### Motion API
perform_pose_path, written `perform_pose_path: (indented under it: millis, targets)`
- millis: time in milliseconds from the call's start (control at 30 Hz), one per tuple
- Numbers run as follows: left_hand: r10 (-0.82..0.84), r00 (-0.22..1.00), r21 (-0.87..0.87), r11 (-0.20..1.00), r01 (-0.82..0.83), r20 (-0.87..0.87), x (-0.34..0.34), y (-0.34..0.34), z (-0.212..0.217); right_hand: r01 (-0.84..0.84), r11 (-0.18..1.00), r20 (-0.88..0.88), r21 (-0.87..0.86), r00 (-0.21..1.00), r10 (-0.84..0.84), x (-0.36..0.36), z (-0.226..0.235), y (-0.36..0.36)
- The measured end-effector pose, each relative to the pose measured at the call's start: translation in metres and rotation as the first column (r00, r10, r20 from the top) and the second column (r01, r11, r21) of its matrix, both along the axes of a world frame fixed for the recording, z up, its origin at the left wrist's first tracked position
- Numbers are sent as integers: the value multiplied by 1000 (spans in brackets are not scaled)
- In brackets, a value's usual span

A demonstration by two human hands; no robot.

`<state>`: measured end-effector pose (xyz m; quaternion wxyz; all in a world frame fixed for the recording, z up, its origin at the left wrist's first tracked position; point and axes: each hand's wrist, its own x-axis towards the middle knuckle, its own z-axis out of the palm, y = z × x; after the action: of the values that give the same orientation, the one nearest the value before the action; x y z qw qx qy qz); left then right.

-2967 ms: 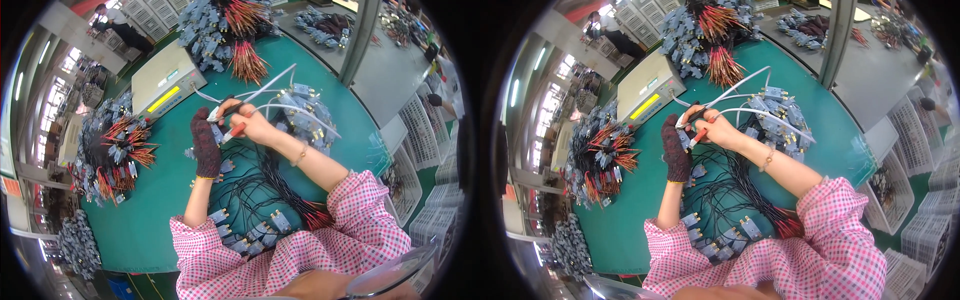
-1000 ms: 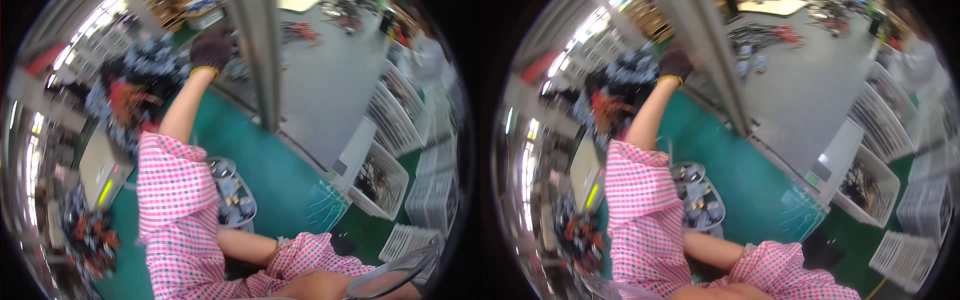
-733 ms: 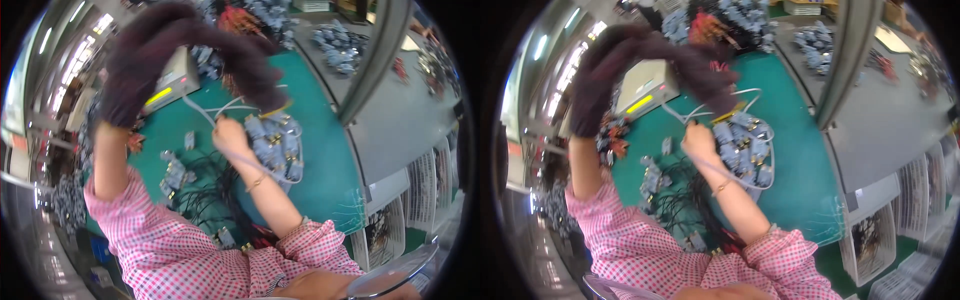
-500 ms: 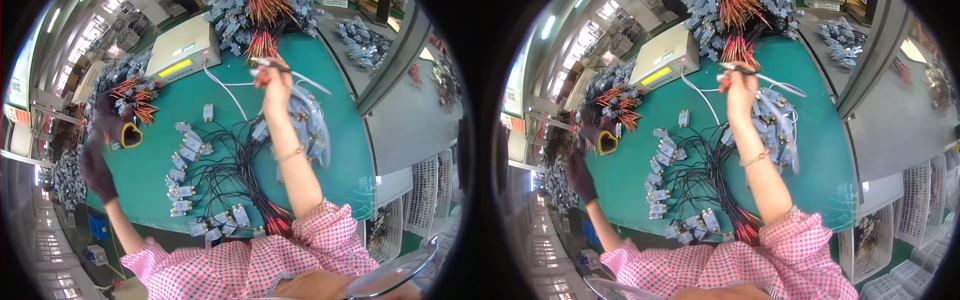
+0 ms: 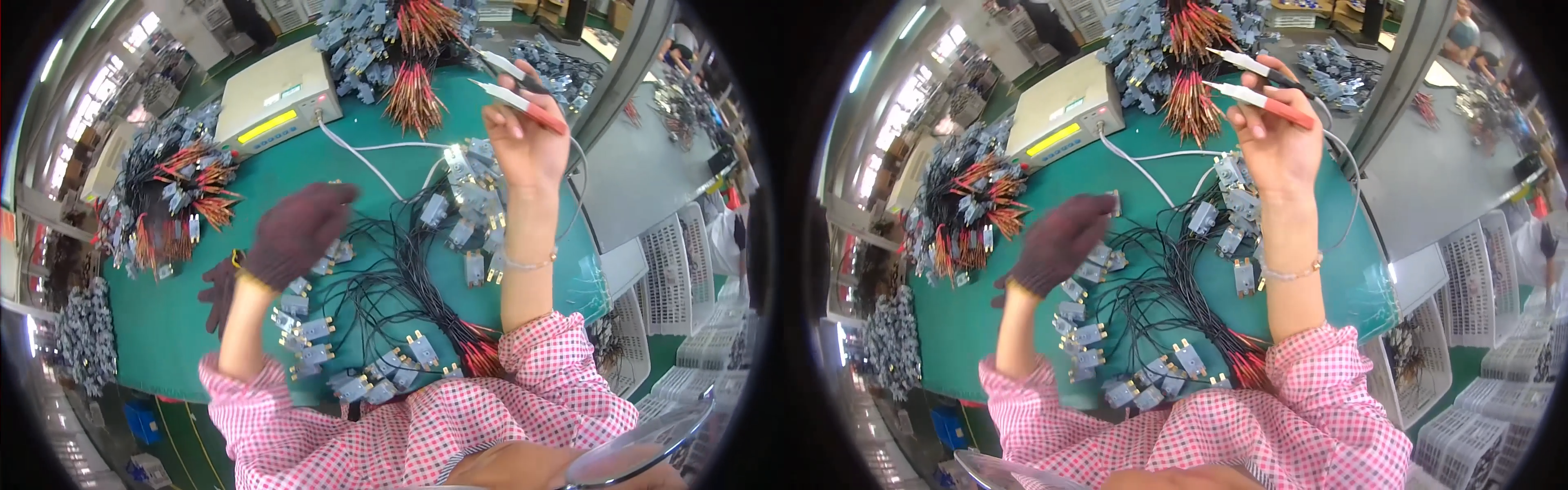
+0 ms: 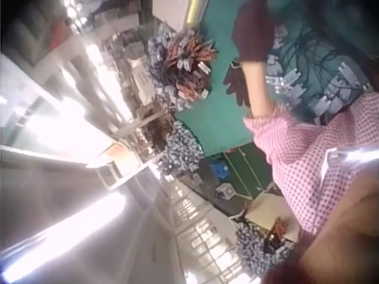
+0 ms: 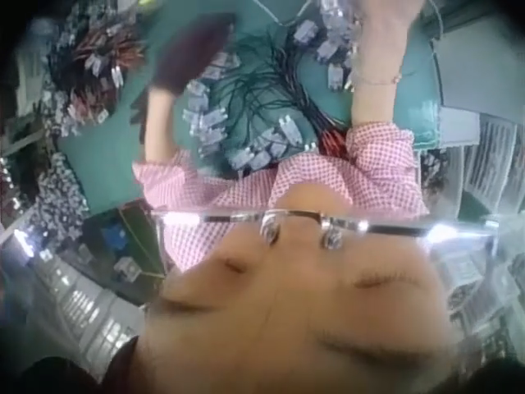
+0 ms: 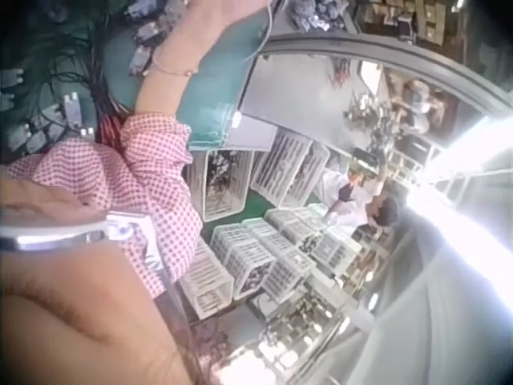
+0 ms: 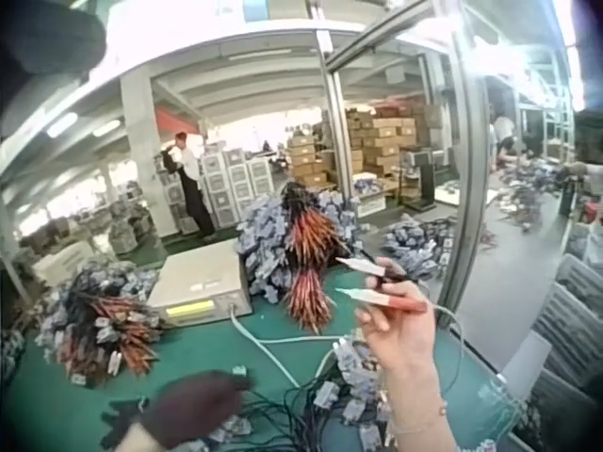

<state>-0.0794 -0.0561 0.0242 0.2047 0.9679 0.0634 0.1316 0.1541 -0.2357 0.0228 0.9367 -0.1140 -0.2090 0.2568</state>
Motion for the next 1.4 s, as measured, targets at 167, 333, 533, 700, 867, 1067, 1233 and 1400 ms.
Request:
perform_pose_path:
  millis: [167,333,533,700,867,1067,1233,1400]
  targets:
    - [-166,986,86,983,164,18,123,-4,-48,67,997,113,34,991,-70,-14,15,-10]
    - [-193,952,-101,980,173,-238,160,-24,-60,25,995,125,92,991,-37,-4,11,-14]
    - [-219,975,-240,945,223,44,150,-19,-69,-6,991,175,137,984,-19,5,13,-20]
    - [-278,960,-549,807,219,-25,144,-28,-60,-64,973,181,222,983,23,25,3,-32]
    - [-358,921,-191,925,328,-155,145,-34,-52,91,986,142,140,984,-111,8,11,-36]
    - [-427,901,-707,661,252,-77,162,-13,-49,71,985,140,158,986,-94,8,11,-38]
    - [-415,909,-731,608,308,38,136,38,-27,90,980,145,179,983,-117,18,4,-52]
    - [-483,846,-857,512,63,-226,78,75,8,112,978,119,177,984,-134,24,2,-51]
